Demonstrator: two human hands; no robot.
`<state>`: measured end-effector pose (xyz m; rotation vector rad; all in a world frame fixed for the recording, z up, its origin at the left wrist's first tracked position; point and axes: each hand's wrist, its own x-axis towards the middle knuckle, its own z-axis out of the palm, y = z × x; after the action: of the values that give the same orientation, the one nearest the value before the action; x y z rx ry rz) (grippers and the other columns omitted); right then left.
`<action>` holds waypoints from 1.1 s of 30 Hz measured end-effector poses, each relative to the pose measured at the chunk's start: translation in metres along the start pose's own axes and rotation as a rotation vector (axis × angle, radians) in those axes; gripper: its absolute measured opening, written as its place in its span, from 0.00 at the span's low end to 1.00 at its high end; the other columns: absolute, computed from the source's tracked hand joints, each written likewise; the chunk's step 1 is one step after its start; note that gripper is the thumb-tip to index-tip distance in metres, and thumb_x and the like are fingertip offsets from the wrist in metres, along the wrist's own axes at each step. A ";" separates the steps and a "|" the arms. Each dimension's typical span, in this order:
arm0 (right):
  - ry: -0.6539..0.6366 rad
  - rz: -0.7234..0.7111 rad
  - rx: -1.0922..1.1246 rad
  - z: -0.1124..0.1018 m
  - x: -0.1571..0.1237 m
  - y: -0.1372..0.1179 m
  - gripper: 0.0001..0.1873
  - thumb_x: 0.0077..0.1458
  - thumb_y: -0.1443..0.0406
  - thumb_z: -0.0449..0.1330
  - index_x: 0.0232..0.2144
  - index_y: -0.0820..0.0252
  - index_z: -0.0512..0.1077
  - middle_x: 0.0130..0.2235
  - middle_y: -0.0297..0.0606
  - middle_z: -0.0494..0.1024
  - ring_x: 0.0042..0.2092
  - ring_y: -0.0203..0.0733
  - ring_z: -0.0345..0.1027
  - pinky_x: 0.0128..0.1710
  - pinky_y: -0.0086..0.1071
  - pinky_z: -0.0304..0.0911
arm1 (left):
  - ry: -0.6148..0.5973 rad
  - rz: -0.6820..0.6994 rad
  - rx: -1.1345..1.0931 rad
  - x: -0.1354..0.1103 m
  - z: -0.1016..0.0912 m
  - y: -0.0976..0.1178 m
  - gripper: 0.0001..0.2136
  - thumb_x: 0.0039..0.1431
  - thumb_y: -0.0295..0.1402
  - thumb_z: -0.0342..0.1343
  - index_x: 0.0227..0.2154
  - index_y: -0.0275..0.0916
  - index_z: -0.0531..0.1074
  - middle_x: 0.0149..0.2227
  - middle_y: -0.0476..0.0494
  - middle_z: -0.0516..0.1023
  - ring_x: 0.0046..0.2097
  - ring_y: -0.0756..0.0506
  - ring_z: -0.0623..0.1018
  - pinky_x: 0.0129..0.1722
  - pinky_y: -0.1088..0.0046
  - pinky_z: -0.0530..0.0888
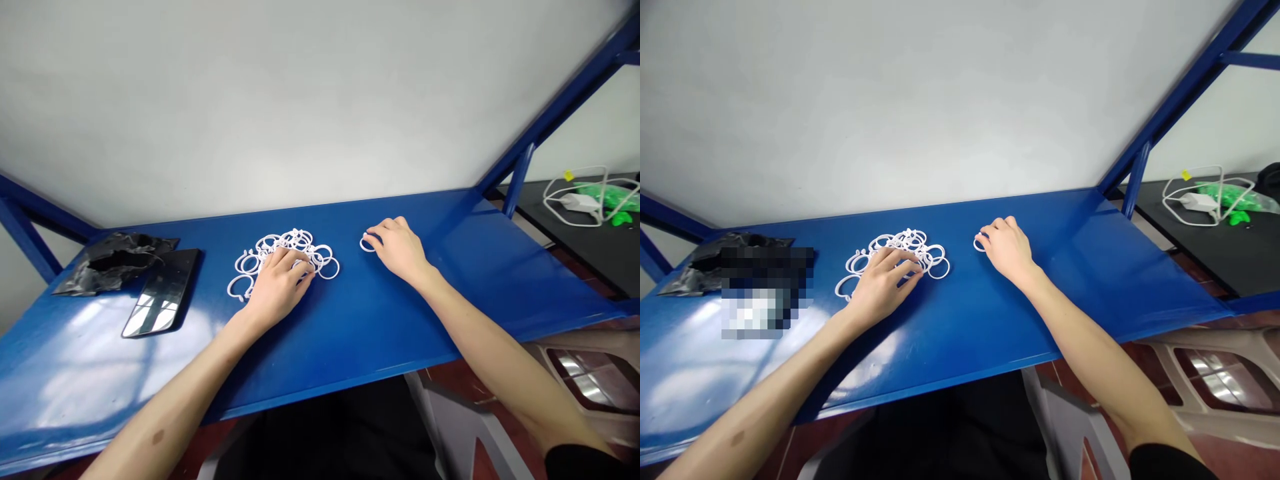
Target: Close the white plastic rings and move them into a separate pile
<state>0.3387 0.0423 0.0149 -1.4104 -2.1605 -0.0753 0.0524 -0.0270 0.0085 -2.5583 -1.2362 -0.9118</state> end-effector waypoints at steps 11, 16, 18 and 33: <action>-0.112 -0.138 0.714 -0.005 -0.019 -0.070 0.13 0.67 0.55 0.58 0.46 0.55 0.76 0.35 0.33 0.83 0.34 0.37 0.77 0.38 0.32 0.73 | 0.116 0.227 0.029 -0.001 -0.018 0.014 0.13 0.64 0.23 0.57 0.46 0.47 0.77 0.44 0.44 0.80 0.43 0.43 0.75 0.44 0.63 0.71; -0.030 -0.121 0.745 -0.001 -0.023 -0.072 0.08 0.65 0.59 0.60 0.42 0.56 0.75 0.32 0.32 0.82 0.31 0.36 0.76 0.35 0.31 0.73 | 0.174 0.198 0.016 0.000 -0.016 0.018 0.13 0.63 0.24 0.59 0.48 0.44 0.73 0.44 0.42 0.79 0.43 0.43 0.76 0.43 0.64 0.74; -0.003 -0.150 0.711 -0.001 -0.023 -0.071 0.08 0.66 0.60 0.60 0.42 0.56 0.76 0.33 0.33 0.83 0.31 0.36 0.76 0.34 0.30 0.73 | 0.205 0.063 -0.048 0.000 -0.013 0.020 0.11 0.64 0.28 0.60 0.48 0.41 0.70 0.44 0.41 0.77 0.44 0.43 0.77 0.43 0.65 0.75; 0.075 -0.441 0.594 0.001 -0.024 -0.073 0.07 0.65 0.64 0.62 0.37 0.58 0.80 0.34 0.34 0.85 0.33 0.36 0.78 0.35 0.29 0.72 | 0.073 -0.205 -0.424 0.001 -0.015 0.029 0.04 0.67 0.29 0.58 0.41 0.39 0.76 0.37 0.46 0.81 0.38 0.49 0.80 0.39 0.72 0.77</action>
<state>0.2826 -0.0098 0.0201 -0.5851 -2.1438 0.3201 0.0679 -0.0511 0.0249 -2.7036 -1.4348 -1.4349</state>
